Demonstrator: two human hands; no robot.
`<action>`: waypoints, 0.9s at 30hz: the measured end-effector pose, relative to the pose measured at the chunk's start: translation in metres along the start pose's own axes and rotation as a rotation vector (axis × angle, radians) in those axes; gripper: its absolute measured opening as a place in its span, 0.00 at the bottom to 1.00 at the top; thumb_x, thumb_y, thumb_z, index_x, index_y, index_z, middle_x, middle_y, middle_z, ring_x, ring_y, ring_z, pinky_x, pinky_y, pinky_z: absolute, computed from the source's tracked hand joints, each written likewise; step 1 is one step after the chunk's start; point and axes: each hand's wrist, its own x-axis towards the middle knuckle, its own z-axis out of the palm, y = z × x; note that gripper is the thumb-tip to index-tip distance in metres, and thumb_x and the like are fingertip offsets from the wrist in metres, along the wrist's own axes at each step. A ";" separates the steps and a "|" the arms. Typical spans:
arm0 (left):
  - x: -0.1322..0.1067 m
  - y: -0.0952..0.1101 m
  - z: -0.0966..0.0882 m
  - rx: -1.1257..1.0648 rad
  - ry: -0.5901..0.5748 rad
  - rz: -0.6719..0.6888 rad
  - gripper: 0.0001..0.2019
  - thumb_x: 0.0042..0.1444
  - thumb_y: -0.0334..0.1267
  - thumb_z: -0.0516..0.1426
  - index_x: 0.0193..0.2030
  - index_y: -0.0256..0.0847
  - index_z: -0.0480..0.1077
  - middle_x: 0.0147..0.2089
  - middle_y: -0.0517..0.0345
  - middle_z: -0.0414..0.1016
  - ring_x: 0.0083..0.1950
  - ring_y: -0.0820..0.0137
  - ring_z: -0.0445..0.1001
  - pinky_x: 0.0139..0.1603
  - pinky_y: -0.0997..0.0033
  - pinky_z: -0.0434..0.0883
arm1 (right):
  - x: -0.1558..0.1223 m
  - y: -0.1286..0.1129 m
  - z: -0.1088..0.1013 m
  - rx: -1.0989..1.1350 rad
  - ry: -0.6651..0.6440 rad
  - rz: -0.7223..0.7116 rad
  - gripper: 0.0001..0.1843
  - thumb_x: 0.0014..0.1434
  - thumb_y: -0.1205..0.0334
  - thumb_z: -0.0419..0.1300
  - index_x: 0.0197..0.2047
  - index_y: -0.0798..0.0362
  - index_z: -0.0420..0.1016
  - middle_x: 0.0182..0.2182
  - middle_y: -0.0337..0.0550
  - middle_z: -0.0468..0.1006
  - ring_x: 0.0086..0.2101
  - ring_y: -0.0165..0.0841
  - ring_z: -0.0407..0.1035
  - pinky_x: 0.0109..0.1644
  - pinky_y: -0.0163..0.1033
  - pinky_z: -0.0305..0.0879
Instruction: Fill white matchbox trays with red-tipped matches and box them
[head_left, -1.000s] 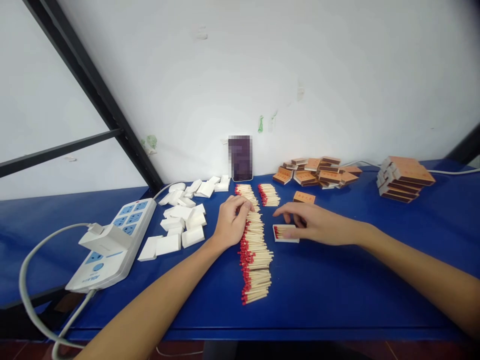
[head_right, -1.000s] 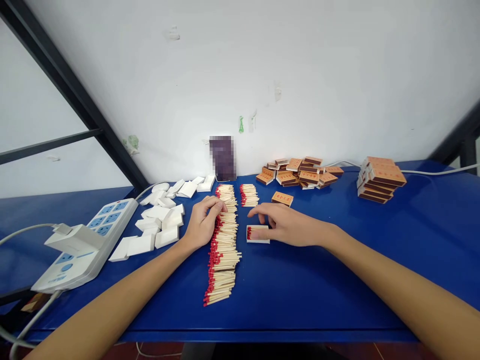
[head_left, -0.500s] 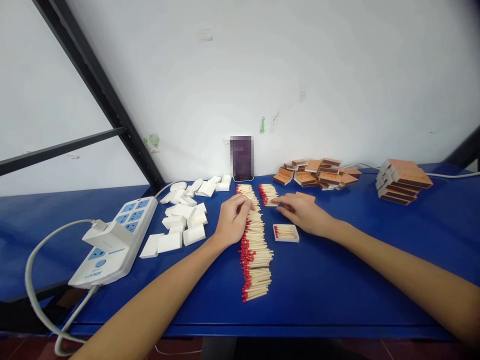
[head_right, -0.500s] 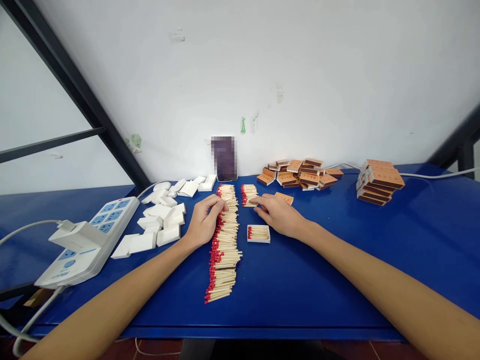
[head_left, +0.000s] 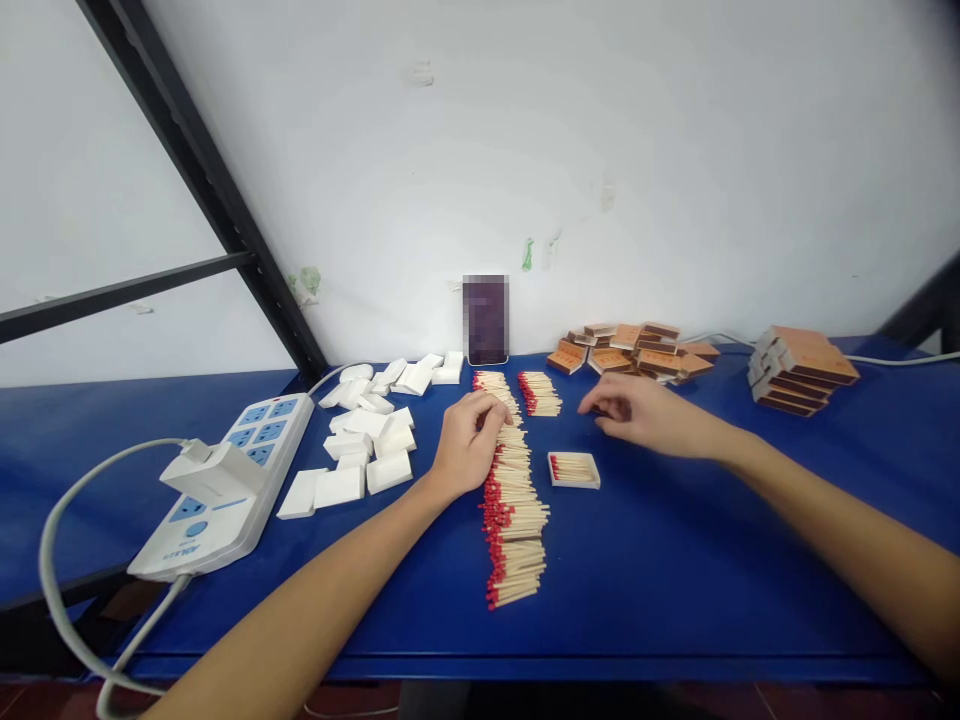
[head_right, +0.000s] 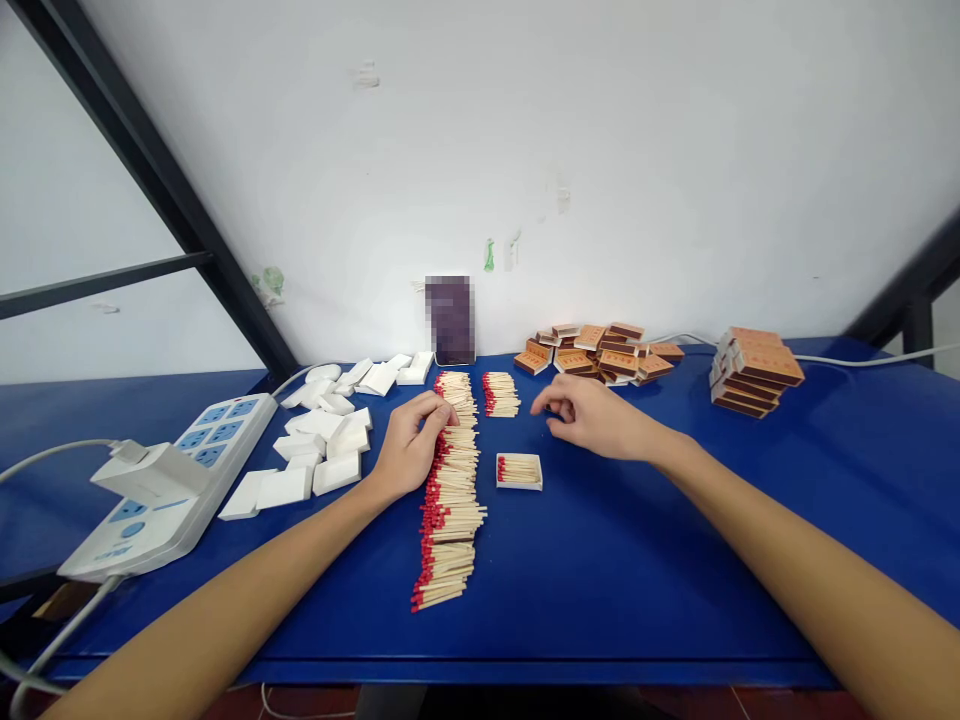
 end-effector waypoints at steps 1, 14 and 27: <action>0.000 0.000 0.000 0.002 0.000 -0.002 0.16 0.67 0.37 0.49 0.28 0.40 0.69 0.31 0.59 0.71 0.36 0.69 0.69 0.41 0.69 0.63 | -0.001 0.001 0.000 -0.087 -0.055 -0.027 0.10 0.54 0.57 0.59 0.37 0.52 0.78 0.30 0.41 0.70 0.29 0.33 0.65 0.34 0.39 0.61; -0.001 -0.003 0.002 0.021 -0.004 0.011 0.15 0.66 0.36 0.50 0.28 0.40 0.69 0.31 0.59 0.71 0.36 0.68 0.69 0.41 0.69 0.63 | -0.008 0.004 0.002 -0.263 -0.234 -0.033 0.12 0.67 0.56 0.49 0.33 0.50 0.67 0.33 0.43 0.73 0.32 0.35 0.66 0.36 0.39 0.59; 0.000 -0.001 0.001 0.038 -0.018 0.019 0.16 0.67 0.37 0.49 0.28 0.40 0.70 0.31 0.58 0.71 0.36 0.68 0.70 0.42 0.68 0.63 | -0.010 -0.004 -0.016 -0.190 -0.289 -0.001 0.22 0.62 0.57 0.52 0.55 0.51 0.76 0.30 0.42 0.74 0.29 0.35 0.67 0.34 0.38 0.60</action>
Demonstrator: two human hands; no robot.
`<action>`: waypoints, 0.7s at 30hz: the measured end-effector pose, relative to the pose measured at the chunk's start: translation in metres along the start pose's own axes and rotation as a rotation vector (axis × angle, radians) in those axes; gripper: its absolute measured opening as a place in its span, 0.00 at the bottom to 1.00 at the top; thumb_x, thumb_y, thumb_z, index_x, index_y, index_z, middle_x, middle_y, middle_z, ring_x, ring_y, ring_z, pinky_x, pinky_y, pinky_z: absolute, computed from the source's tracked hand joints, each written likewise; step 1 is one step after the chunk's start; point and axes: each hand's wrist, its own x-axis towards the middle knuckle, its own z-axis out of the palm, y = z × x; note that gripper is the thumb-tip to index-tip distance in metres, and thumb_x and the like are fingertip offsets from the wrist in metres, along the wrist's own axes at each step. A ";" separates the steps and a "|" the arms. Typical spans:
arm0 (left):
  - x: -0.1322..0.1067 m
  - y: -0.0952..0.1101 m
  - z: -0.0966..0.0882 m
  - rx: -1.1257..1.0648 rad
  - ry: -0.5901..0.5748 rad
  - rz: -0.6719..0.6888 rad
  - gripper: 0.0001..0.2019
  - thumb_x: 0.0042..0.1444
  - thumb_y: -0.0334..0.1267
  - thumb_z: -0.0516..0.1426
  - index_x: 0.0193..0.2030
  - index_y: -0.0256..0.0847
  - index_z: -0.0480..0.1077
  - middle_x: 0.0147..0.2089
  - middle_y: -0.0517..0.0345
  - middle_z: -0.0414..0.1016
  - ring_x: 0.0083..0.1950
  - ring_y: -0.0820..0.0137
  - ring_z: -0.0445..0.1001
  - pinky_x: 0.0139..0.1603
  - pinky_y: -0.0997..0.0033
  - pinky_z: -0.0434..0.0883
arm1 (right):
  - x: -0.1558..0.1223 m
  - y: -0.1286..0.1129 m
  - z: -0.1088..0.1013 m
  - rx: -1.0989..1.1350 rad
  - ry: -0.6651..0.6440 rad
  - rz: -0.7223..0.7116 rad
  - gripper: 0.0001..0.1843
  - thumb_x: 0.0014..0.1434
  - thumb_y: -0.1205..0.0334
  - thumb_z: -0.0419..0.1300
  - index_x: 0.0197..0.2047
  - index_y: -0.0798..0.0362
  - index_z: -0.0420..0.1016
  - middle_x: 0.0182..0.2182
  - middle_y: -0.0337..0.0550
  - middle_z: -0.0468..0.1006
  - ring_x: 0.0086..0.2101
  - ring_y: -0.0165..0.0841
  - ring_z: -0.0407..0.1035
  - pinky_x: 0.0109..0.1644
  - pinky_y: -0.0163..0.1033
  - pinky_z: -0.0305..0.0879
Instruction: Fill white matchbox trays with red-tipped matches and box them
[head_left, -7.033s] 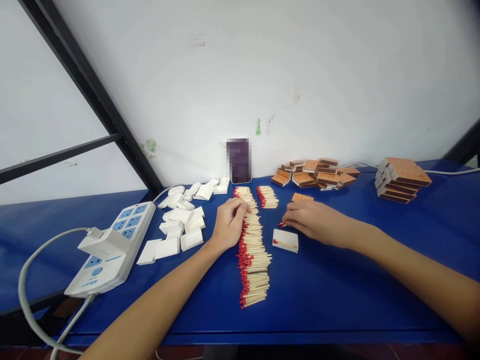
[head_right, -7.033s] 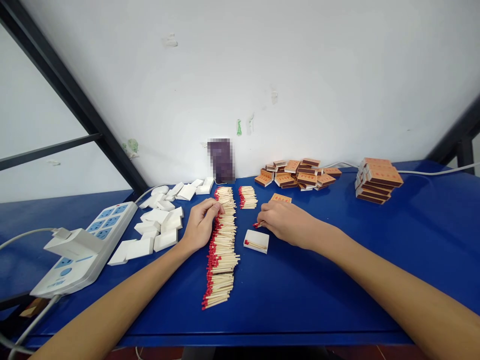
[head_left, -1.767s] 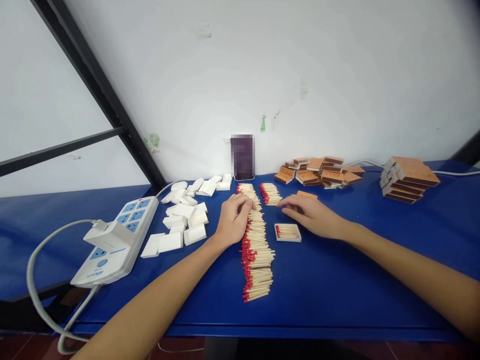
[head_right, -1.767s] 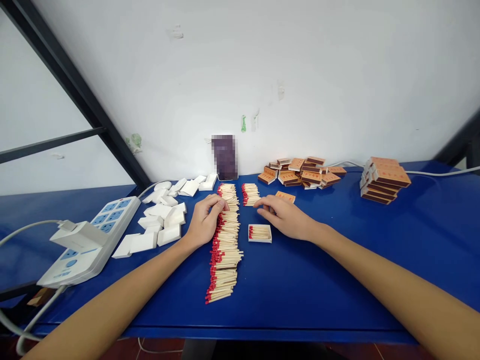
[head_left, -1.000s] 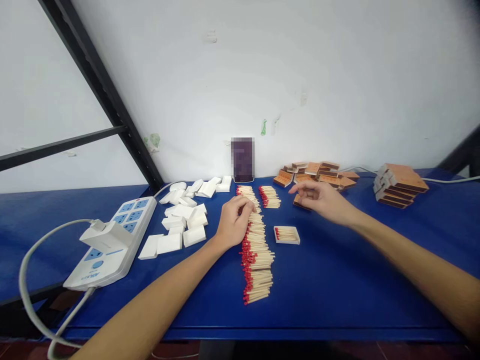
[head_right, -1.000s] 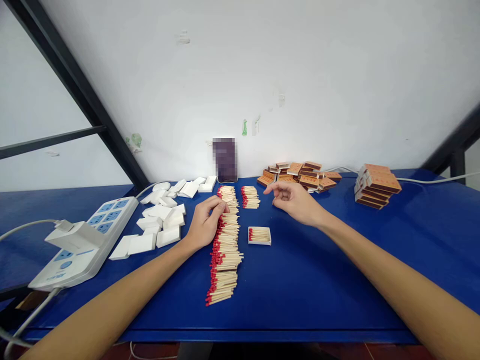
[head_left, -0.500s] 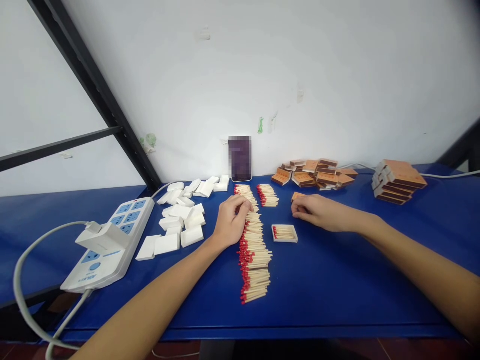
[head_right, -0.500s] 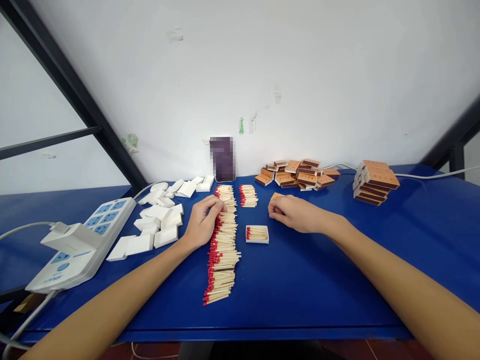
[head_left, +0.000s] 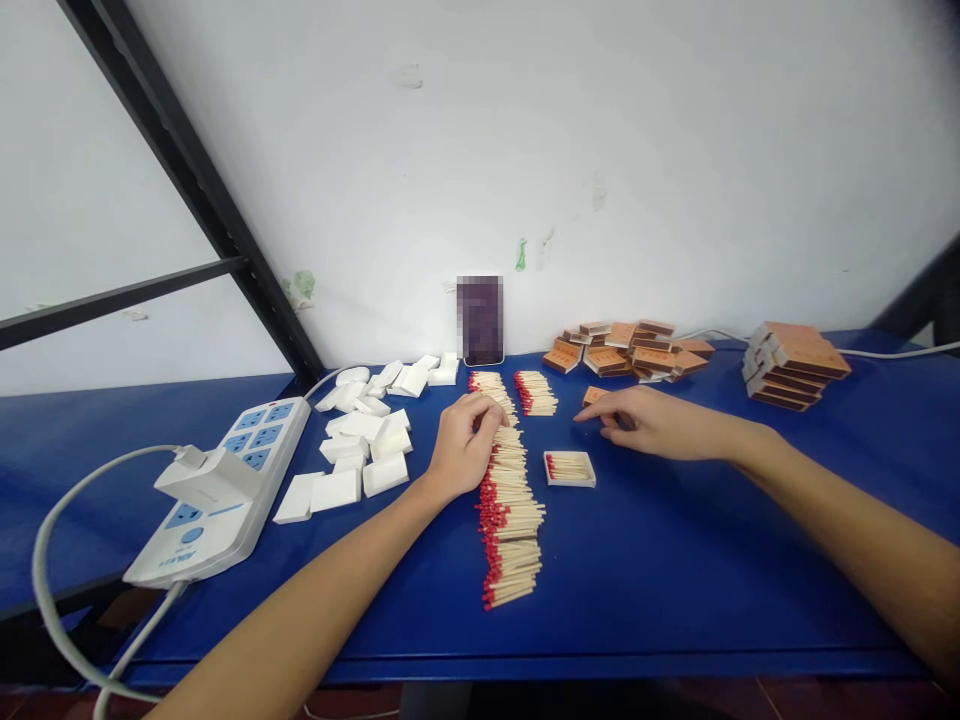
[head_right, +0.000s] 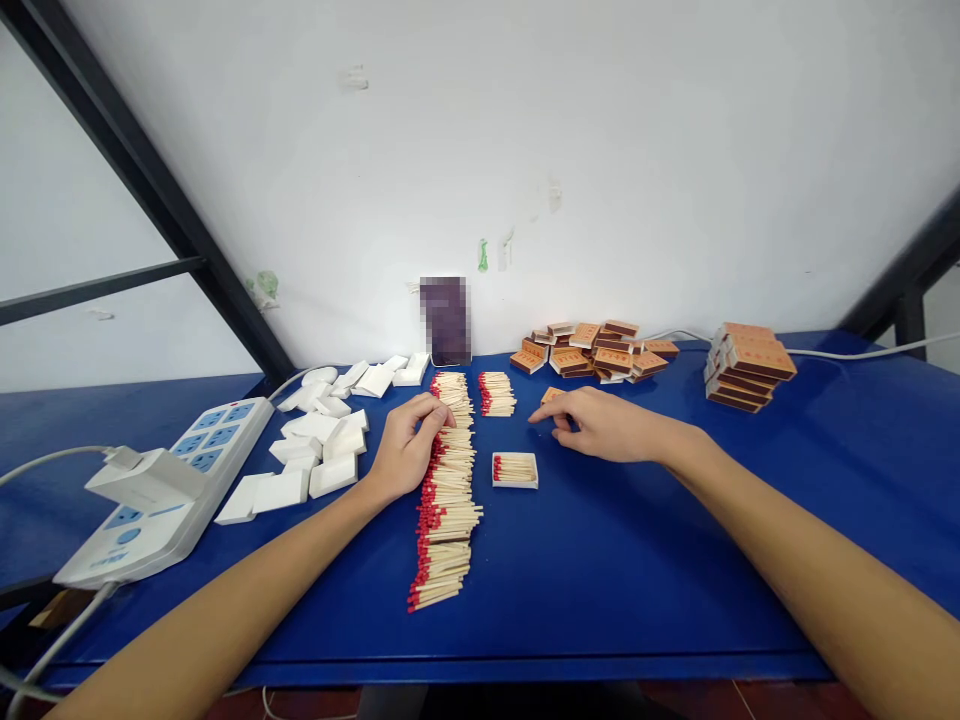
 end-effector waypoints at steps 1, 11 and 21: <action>0.000 0.000 0.000 -0.001 0.001 -0.001 0.16 0.67 0.37 0.49 0.28 0.40 0.70 0.31 0.58 0.71 0.36 0.68 0.70 0.42 0.68 0.63 | -0.002 0.001 -0.001 0.010 -0.047 0.007 0.24 0.60 0.57 0.54 0.58 0.51 0.76 0.30 0.42 0.75 0.29 0.34 0.68 0.34 0.38 0.61; -0.001 -0.002 0.000 -0.005 0.007 0.005 0.15 0.67 0.37 0.49 0.29 0.40 0.70 0.31 0.59 0.72 0.36 0.68 0.70 0.42 0.68 0.64 | -0.023 -0.002 -0.032 0.227 -0.283 0.070 0.19 0.58 0.51 0.56 0.33 0.52 0.85 0.24 0.42 0.73 0.28 0.34 0.65 0.34 0.39 0.59; 0.000 0.001 0.000 0.015 -0.002 -0.006 0.16 0.66 0.38 0.49 0.28 0.40 0.69 0.31 0.58 0.72 0.36 0.68 0.70 0.41 0.68 0.64 | 0.005 0.005 0.008 0.169 0.128 0.036 0.18 0.61 0.54 0.53 0.38 0.53 0.82 0.32 0.44 0.80 0.31 0.36 0.70 0.35 0.39 0.62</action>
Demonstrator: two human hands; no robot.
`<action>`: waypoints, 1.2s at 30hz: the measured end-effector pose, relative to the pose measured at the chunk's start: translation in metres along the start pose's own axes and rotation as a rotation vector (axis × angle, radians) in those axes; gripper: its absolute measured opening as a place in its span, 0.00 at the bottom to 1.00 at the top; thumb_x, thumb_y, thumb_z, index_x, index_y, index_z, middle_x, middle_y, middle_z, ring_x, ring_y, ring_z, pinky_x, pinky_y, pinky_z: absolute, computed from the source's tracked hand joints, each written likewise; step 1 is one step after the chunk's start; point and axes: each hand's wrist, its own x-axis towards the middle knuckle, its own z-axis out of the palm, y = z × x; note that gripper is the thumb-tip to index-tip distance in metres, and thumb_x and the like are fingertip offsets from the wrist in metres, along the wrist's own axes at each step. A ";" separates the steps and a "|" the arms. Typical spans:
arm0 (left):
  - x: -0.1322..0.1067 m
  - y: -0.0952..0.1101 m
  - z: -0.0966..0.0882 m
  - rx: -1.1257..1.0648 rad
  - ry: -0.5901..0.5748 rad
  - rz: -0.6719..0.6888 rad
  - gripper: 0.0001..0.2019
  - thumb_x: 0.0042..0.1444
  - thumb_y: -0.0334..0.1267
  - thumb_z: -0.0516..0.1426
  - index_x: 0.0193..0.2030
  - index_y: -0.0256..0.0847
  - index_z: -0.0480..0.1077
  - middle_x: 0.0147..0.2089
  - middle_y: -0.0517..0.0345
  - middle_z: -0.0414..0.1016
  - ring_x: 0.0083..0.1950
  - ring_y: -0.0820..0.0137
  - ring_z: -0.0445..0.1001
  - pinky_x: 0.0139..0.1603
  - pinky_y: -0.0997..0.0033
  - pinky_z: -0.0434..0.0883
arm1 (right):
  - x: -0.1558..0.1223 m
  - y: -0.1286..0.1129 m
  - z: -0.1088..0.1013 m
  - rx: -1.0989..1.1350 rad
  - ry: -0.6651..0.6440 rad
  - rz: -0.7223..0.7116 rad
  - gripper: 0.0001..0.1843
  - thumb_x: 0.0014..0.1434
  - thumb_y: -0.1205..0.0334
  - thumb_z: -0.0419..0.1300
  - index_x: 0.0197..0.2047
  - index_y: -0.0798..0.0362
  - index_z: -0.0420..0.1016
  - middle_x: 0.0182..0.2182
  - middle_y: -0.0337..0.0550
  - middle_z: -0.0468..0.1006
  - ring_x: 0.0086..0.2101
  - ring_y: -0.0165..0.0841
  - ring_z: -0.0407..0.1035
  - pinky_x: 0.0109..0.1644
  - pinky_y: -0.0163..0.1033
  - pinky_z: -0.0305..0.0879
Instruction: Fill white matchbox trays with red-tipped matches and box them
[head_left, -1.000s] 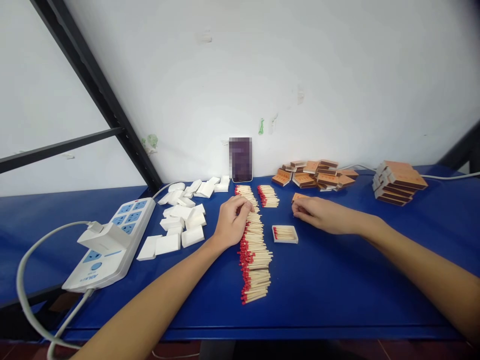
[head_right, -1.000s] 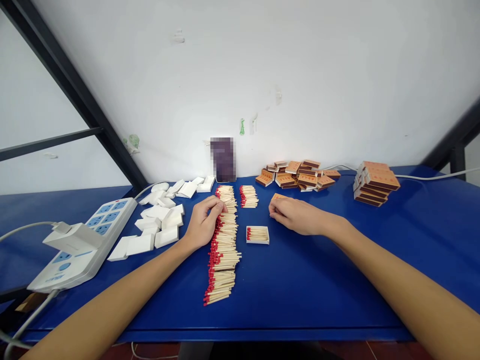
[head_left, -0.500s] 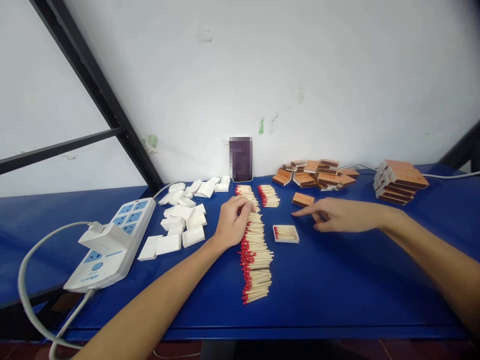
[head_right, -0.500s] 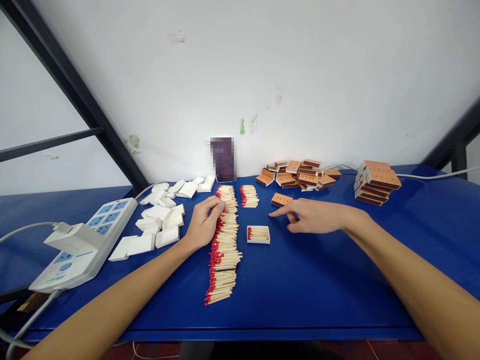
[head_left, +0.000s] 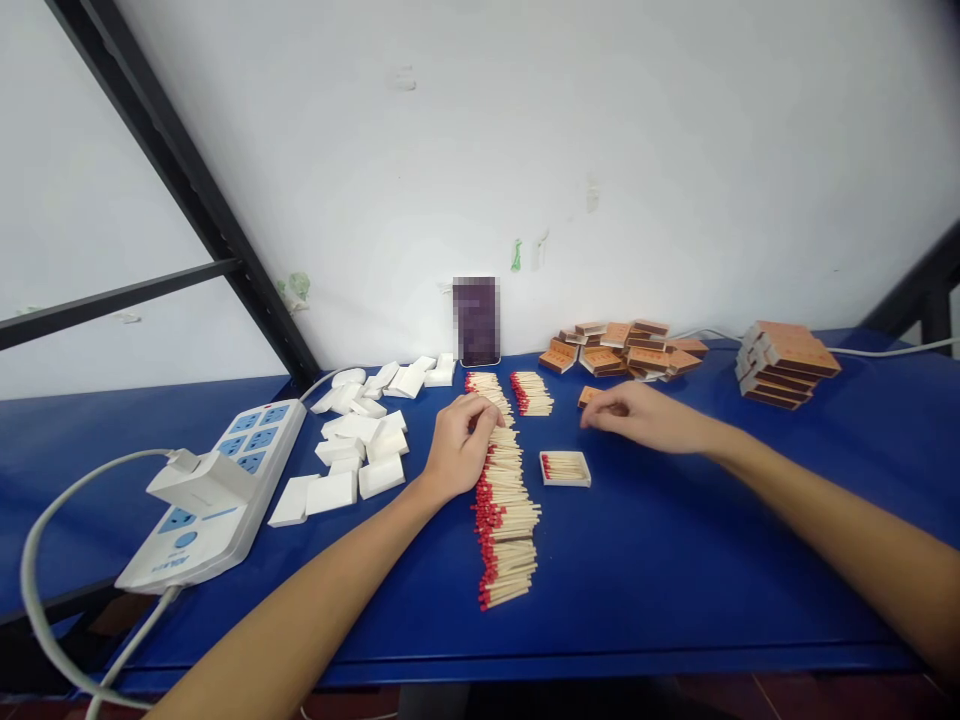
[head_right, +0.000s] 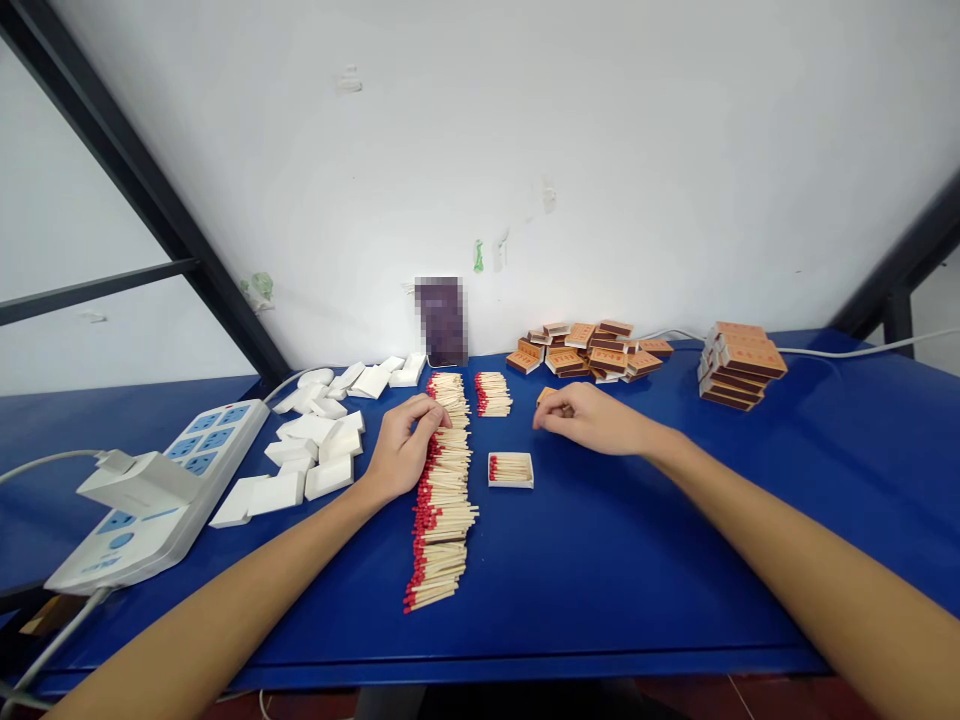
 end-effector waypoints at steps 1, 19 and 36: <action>0.000 0.000 0.000 0.000 0.001 0.001 0.16 0.66 0.38 0.49 0.28 0.40 0.69 0.31 0.58 0.72 0.36 0.67 0.70 0.42 0.68 0.64 | 0.003 0.002 0.008 -0.050 0.084 -0.006 0.19 0.62 0.55 0.52 0.43 0.53 0.82 0.31 0.43 0.79 0.29 0.34 0.68 0.35 0.39 0.62; 0.001 0.000 0.000 0.000 0.006 0.004 0.16 0.66 0.37 0.49 0.28 0.40 0.70 0.31 0.58 0.73 0.36 0.68 0.70 0.41 0.68 0.64 | 0.038 -0.009 0.040 -0.411 0.176 -0.121 0.22 0.69 0.54 0.51 0.58 0.55 0.74 0.30 0.45 0.79 0.32 0.36 0.70 0.39 0.38 0.61; 0.001 -0.001 0.000 0.004 -0.001 0.009 0.16 0.66 0.37 0.50 0.28 0.40 0.70 0.31 0.58 0.72 0.36 0.68 0.70 0.41 0.68 0.64 | 0.024 -0.014 0.040 -0.186 0.165 -0.121 0.19 0.67 0.50 0.53 0.43 0.52 0.82 0.27 0.43 0.79 0.29 0.33 0.68 0.34 0.37 0.58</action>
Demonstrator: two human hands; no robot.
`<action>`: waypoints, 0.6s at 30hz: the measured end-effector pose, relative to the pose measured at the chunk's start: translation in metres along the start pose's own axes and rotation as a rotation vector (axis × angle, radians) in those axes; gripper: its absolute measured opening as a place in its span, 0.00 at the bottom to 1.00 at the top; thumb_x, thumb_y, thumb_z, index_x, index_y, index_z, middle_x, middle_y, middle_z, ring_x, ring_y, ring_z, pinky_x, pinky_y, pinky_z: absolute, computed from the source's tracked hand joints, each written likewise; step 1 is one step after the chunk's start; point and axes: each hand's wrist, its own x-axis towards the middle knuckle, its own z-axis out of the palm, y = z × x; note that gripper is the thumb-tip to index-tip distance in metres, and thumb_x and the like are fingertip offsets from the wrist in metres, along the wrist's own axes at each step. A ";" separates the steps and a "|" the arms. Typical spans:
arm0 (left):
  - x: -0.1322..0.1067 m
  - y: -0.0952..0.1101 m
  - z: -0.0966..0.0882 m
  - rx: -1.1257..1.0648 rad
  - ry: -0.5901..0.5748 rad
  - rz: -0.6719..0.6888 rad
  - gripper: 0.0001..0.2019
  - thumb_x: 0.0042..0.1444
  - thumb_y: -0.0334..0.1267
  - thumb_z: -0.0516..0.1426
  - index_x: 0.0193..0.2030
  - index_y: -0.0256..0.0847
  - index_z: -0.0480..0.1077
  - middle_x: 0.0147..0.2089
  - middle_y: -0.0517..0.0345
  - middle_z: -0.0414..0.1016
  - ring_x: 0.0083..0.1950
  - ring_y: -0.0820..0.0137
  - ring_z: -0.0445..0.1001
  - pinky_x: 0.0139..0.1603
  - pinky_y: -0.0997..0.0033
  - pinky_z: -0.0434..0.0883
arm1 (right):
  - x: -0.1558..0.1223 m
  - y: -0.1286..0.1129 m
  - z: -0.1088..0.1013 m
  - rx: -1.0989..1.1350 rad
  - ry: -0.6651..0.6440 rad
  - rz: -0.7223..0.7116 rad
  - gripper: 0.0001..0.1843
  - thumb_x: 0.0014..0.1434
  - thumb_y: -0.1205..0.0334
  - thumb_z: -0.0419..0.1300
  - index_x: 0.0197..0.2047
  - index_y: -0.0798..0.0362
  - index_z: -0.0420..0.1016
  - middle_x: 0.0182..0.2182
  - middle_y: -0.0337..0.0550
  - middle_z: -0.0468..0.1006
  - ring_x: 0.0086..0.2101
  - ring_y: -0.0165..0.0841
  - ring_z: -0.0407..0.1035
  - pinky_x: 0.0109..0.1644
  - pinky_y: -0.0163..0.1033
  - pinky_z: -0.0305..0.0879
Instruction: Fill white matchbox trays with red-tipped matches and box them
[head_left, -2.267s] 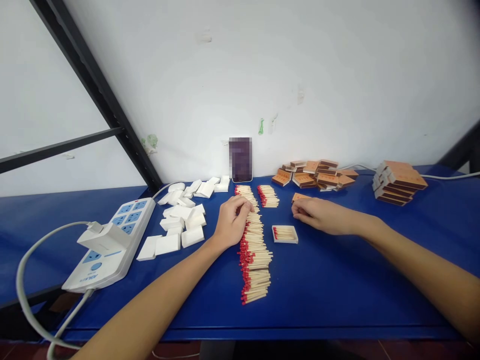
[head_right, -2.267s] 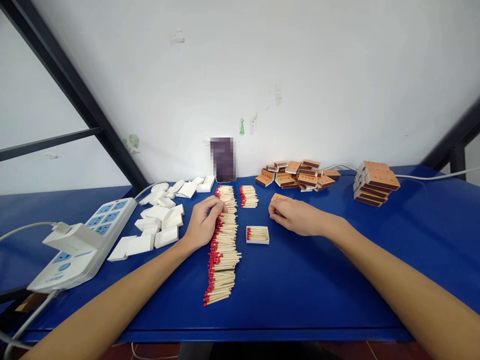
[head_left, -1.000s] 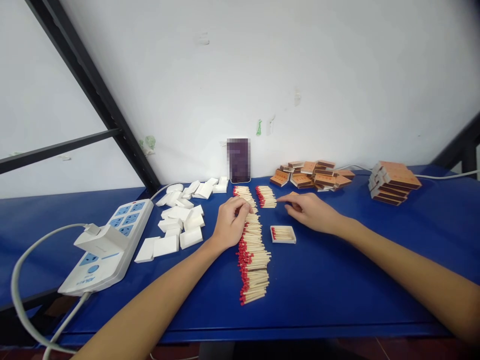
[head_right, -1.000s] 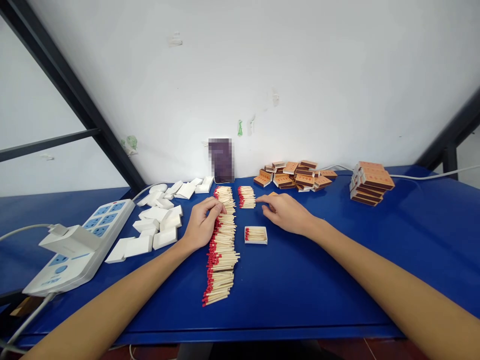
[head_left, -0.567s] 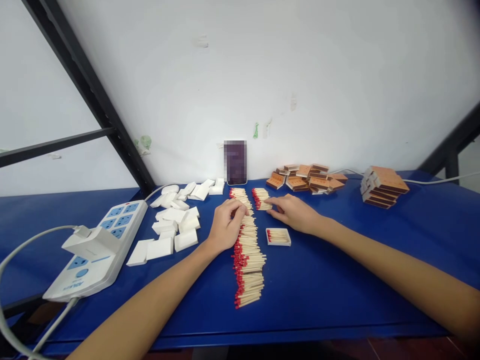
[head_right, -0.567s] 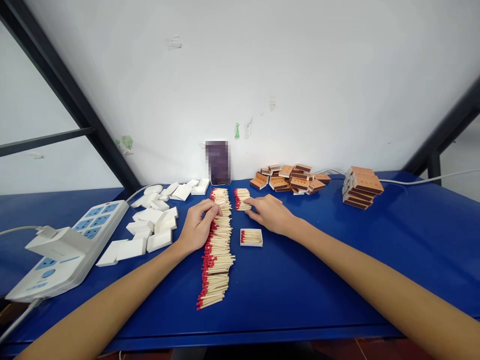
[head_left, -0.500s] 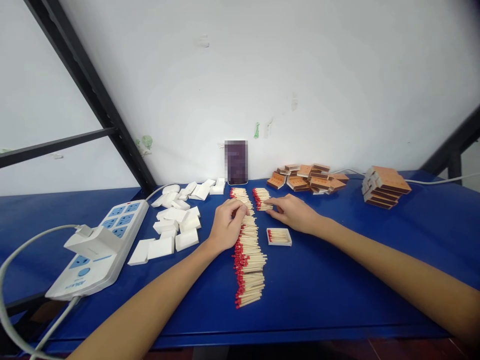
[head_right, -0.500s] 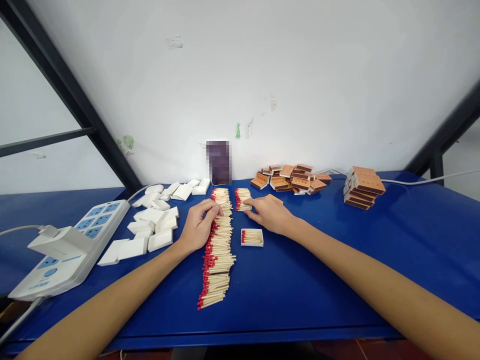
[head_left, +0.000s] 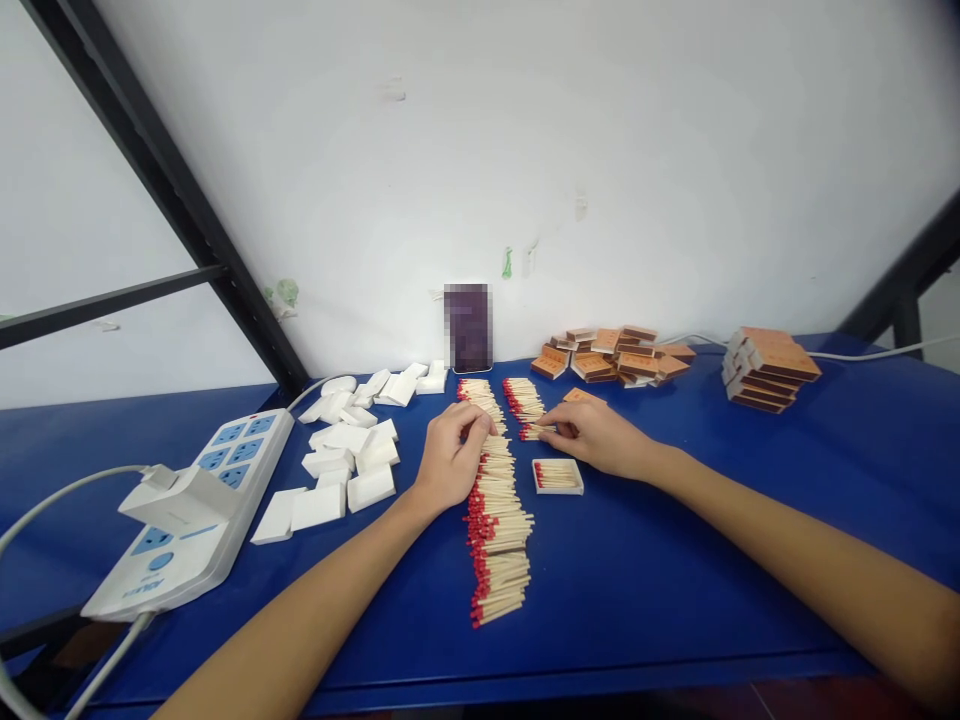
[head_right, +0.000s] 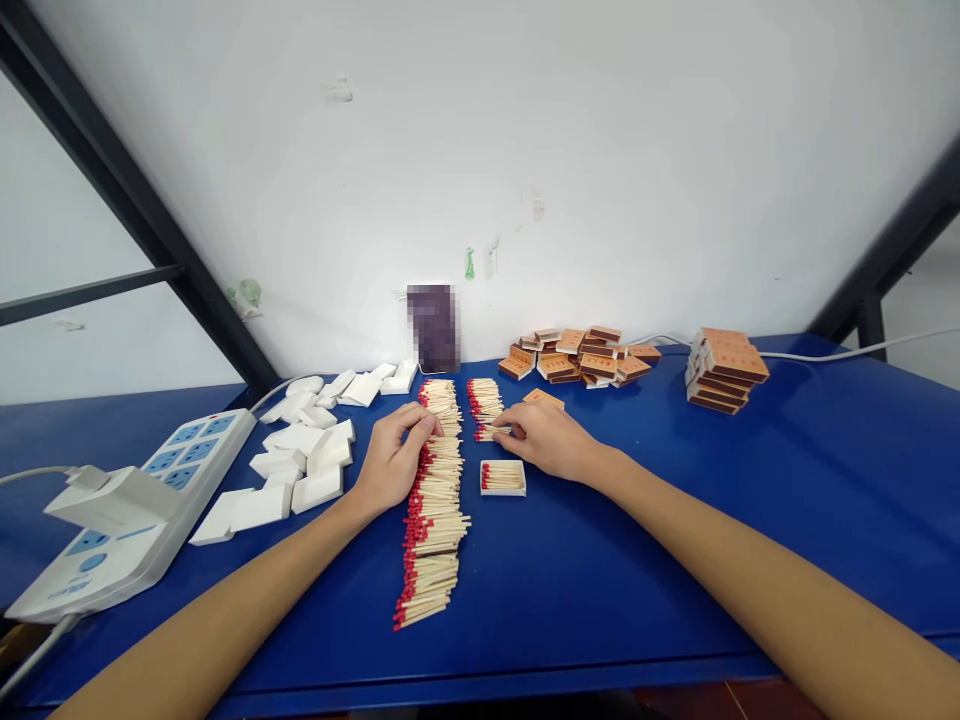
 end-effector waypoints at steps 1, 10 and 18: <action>0.000 0.000 0.000 -0.002 -0.001 0.000 0.16 0.66 0.37 0.49 0.28 0.40 0.70 0.31 0.58 0.72 0.36 0.68 0.70 0.41 0.68 0.64 | -0.001 -0.002 -0.002 -0.004 -0.015 -0.004 0.19 0.67 0.50 0.52 0.44 0.52 0.82 0.27 0.43 0.79 0.29 0.34 0.68 0.34 0.37 0.58; 0.000 0.002 0.000 0.019 0.001 -0.013 0.16 0.66 0.38 0.49 0.28 0.40 0.70 0.31 0.58 0.72 0.36 0.67 0.70 0.41 0.68 0.65 | -0.003 -0.005 -0.005 -0.020 -0.089 0.018 0.24 0.69 0.53 0.49 0.61 0.54 0.73 0.33 0.47 0.82 0.31 0.36 0.71 0.34 0.38 0.60; -0.001 0.001 0.000 -0.009 0.002 -0.009 0.15 0.66 0.37 0.50 0.28 0.40 0.70 0.31 0.58 0.72 0.36 0.68 0.70 0.41 0.68 0.64 | -0.003 -0.005 -0.011 -0.084 -0.070 -0.006 0.21 0.69 0.53 0.49 0.51 0.54 0.79 0.28 0.46 0.80 0.30 0.36 0.71 0.35 0.38 0.60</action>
